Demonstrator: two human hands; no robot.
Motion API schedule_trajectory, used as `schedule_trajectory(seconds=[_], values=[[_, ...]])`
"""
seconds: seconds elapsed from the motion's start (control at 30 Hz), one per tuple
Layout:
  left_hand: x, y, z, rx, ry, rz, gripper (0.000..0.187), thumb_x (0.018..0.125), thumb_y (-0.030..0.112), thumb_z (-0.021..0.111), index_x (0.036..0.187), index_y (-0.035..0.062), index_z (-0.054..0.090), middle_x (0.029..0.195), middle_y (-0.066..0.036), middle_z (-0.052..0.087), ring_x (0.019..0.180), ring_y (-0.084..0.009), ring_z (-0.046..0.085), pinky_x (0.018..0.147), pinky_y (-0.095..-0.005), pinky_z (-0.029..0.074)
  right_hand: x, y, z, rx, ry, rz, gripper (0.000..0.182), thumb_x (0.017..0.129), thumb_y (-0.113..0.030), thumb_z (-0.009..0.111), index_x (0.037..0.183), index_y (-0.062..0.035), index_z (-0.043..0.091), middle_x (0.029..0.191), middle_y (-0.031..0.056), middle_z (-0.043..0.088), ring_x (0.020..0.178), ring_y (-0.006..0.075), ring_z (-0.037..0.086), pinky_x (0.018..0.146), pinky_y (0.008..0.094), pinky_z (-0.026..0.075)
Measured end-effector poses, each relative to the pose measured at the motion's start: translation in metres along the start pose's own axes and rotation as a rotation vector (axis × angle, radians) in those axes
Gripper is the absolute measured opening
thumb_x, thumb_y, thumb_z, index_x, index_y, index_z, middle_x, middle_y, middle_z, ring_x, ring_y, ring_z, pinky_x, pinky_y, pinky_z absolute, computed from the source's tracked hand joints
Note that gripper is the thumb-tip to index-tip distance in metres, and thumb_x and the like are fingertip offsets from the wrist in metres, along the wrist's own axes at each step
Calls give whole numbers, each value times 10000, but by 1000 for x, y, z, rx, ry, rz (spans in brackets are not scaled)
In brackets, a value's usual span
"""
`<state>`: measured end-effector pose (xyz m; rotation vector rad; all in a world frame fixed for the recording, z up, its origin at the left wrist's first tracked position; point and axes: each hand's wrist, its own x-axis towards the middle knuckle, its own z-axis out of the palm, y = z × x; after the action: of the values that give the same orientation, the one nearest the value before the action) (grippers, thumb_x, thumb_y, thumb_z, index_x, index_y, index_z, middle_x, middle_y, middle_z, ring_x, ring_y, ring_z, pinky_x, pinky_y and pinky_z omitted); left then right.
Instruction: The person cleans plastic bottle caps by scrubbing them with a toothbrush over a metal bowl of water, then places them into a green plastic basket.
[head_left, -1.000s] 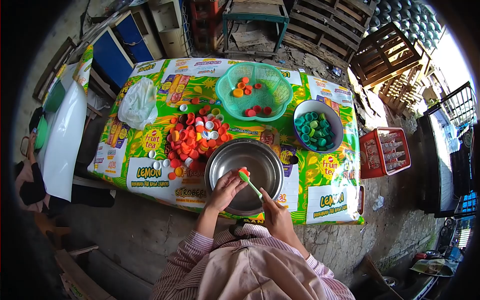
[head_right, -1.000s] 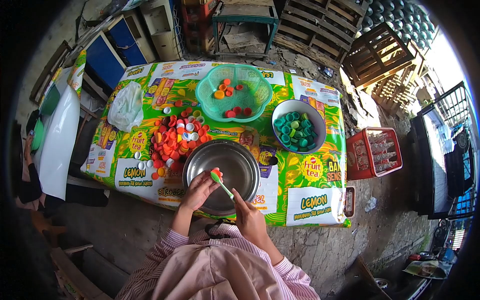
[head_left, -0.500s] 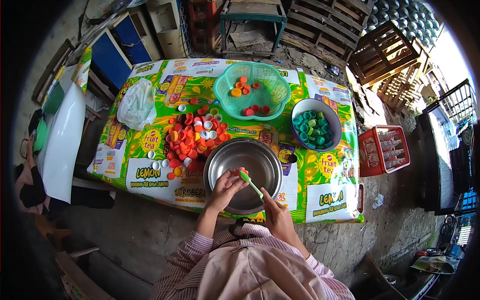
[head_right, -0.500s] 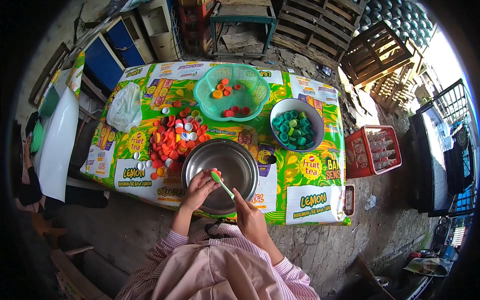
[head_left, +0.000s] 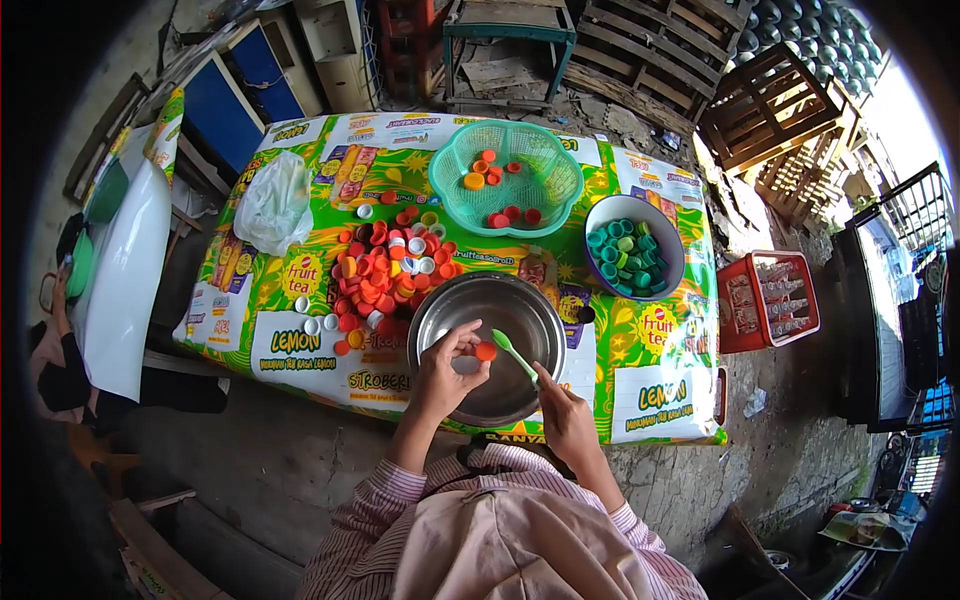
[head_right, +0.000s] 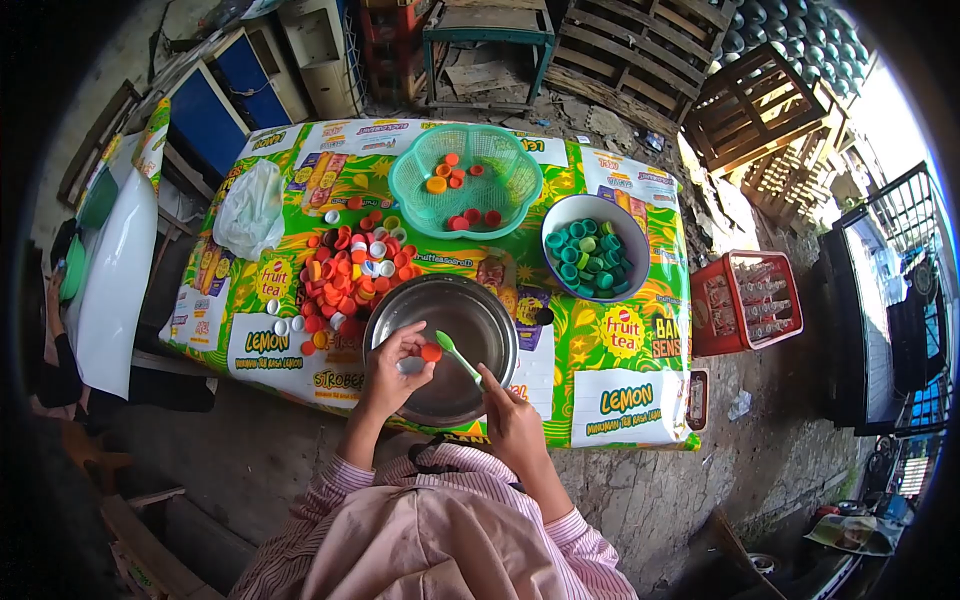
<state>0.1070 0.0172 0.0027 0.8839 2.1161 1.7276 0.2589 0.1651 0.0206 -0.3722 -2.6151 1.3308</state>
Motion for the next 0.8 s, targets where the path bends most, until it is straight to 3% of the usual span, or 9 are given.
schedule_trajectory(seconds=[0.07, 0.13, 0.2, 0.23, 0.6, 0.67, 0.73, 0.8], values=[[0, 3, 1, 17, 15, 13, 691, 691, -26, 689, 1312, 28, 391, 936, -109, 622, 826, -182, 639, 769, -294, 529, 5, 0, -6, -79, 56, 18, 520, 843, -65, 531, 1335, -207, 439, 804, 166, 630, 641, 345, 615, 548, 417, 487], [0, 3, 2, 21, 83, 21, 839, 683, -24, 691, 1393, 40, 249, 939, -109, 621, 857, -173, 626, 793, -299, 523, 3, -1, -7, -78, 63, -29, 510, 849, -75, 530, 1333, -210, 440, 806, 162, 631, 641, 337, 616, 541, 421, 484], [1, 4, 1, 46, 81, 45, 871, 679, -22, 692, 1402, 45, 212, 938, -113, 622, 853, -179, 628, 790, -299, 524, -1, -5, -7, -133, -69, -13, 499, 858, -80, 527, 1333, -203, 439, 806, 156, 634, 641, 336, 617, 541, 423, 485], [1, 5, 1, 73, 80, 68, 903, 675, -20, 693, 1411, 50, 174, 938, -116, 623, 849, -185, 629, 787, -300, 524, 0, -3, -4, -85, 21, -45, 504, 854, -76, 528, 1337, -189, 434, 805, 155, 634, 640, 334, 617, 546, 427, 486], [3, 0, 3, 55, 104, 89, 901, 676, -19, 704, 1403, 49, 176, 899, -109, 623, 806, -179, 634, 757, -290, 523, -3, -5, 1, -50, 70, 0, 515, 845, -32, 519, 1338, -149, 427, 815, 189, 628, 638, 364, 608, 547, 435, 471], [3, 1, 4, 52, 105, 87, 893, 678, -16, 705, 1399, 46, 181, 897, -112, 624, 804, -179, 636, 757, -293, 523, -7, -6, 2, -17, 44, -73, 504, 851, -39, 520, 1336, -141, 426, 813, 196, 627, 633, 366, 606, 544, 434, 469], [4, 3, 3, 65, 106, 96, 864, 680, -14, 705, 1381, 35, 202, 890, -113, 627, 795, -180, 640, 756, -296, 524, -9, -1, 6, -19, 54, 46, 509, 849, -37, 523, 1337, -144, 425, 828, 196, 626, 645, 365, 608, 550, 431, 472], [4, 2, 3, 49, 112, 85, 853, 680, -12, 707, 1373, 30, 210, 888, -113, 628, 793, -183, 642, 754, -297, 524, -9, 3, 6, -35, 111, 36, 518, 844, -28, 522, 1338, -151, 425, 824, 197, 622, 649, 374, 603, 555, 435, 470]])
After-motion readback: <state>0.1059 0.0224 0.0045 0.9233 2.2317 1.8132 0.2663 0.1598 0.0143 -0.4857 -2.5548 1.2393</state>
